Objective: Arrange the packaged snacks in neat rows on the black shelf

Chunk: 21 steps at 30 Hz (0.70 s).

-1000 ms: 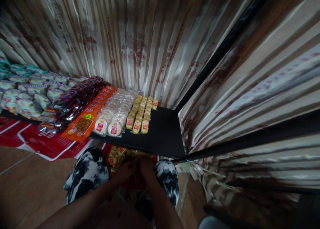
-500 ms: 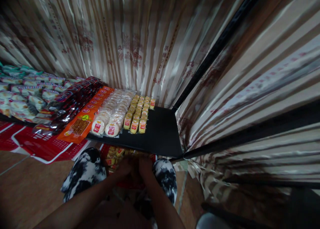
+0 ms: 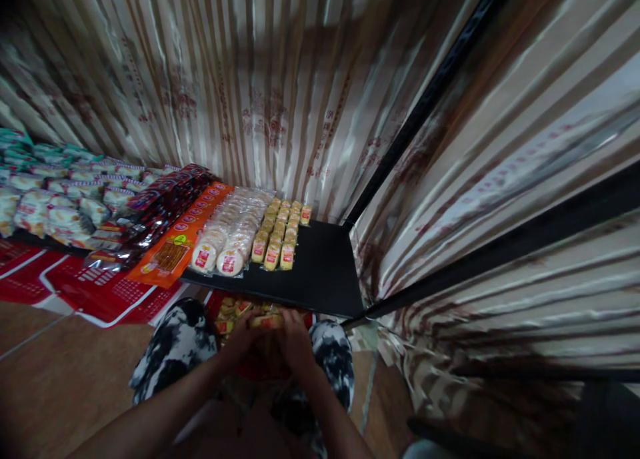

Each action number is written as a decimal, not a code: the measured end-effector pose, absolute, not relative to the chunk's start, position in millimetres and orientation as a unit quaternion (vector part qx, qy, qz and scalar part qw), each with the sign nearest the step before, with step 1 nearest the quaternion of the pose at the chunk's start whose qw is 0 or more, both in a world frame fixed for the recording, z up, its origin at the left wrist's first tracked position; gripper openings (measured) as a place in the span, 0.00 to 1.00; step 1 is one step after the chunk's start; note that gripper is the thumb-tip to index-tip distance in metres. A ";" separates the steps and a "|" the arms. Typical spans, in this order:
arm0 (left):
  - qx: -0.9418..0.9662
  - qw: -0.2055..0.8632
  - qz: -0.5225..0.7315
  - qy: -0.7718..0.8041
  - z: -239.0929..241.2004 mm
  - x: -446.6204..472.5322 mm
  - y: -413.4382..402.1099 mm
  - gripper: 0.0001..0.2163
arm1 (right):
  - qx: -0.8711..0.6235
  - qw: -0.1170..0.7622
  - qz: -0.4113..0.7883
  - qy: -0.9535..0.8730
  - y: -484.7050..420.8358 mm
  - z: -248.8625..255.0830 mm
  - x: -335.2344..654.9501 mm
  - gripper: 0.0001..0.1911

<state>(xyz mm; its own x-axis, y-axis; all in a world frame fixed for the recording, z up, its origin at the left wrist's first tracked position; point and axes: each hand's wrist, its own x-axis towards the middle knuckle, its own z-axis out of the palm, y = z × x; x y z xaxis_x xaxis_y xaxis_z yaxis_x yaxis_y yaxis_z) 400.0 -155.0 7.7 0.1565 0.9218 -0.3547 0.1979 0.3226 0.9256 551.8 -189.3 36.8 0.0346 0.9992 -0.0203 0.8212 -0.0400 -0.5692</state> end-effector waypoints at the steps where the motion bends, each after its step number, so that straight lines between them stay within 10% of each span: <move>1: 0.476 0.589 0.327 0.565 13.7 399.5 -157.1 0.15 | -0.697 0.241 0.214 -0.641 -191.0 36.4 552.5 0.24; 11: 0.412 0.593 0.416 0.553 59.5 428.4 -168.5 0.17 | -0.654 0.528 0.443 -0.312 -191.2 52.2 552.2 0.21; 21: 0.454 0.599 0.425 0.504 82.1 471.5 -150.0 0.11 | -0.575 0.583 0.507 -0.269 -180.4 79.6 574.3 0.29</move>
<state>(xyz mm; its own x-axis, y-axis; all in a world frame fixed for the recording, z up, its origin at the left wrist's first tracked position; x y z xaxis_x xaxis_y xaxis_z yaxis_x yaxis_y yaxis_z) 471.5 -150.0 82.1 0.1312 0.9671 -0.2180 -0.0516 0.2263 0.9727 574.3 -180.4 79.6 0.3420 0.9003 -0.2692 -0.2813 -0.1753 -0.9435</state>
